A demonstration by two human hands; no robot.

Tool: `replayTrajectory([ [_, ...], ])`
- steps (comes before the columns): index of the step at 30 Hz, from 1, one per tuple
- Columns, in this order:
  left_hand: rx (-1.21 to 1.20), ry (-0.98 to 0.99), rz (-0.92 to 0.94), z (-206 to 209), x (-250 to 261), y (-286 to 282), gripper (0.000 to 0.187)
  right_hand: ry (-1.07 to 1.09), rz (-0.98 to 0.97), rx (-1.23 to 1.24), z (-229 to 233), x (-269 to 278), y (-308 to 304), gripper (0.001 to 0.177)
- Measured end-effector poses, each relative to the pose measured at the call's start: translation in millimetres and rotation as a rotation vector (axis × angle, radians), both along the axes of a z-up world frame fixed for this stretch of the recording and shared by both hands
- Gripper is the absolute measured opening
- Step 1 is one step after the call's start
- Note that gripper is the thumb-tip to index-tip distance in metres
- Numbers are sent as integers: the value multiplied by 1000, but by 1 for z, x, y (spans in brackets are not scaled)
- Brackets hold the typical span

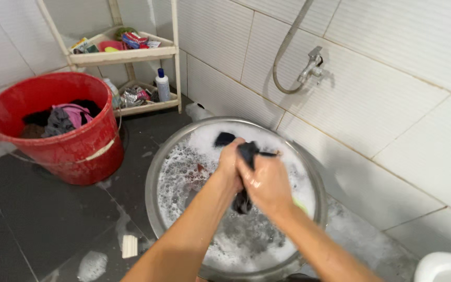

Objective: The person hand-washes clothes in a metal basin filled with soapy water. They scrub a grey garment with a green sponge, rinse it, and place it into a red bucket. They then wash a black garment by hand, scrubbing and wringing it before placing it in the bucket as well.

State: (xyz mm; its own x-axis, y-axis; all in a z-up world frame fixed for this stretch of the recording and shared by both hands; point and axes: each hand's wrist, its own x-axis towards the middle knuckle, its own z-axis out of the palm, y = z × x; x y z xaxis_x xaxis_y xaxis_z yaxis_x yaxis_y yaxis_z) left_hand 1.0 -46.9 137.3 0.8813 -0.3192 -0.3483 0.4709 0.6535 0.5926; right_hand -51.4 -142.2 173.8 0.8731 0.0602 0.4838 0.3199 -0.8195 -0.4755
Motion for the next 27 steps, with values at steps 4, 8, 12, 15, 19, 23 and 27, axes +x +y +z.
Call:
replayTrajectory([
  [4,93,31,-30,-19,-11,-29,41,131,-222,103,31,25,-11,56],
  [8,-144,66,9,-17,7,-20,39,26,-30,44,17,1,-4,50],
  [12,195,20,48,-3,-7,-27,43,109,-157,209,15,25,-17,54],
  [15,698,-239,4,-10,-13,-21,47,90,-132,247,12,21,-19,50],
  [19,779,-383,-14,-19,5,2,41,482,88,451,11,0,-29,46],
  [23,264,-327,-121,14,2,40,44,676,221,1056,22,16,-53,30],
  [27,615,-421,-249,49,-29,43,43,743,112,1310,13,26,-65,35],
])
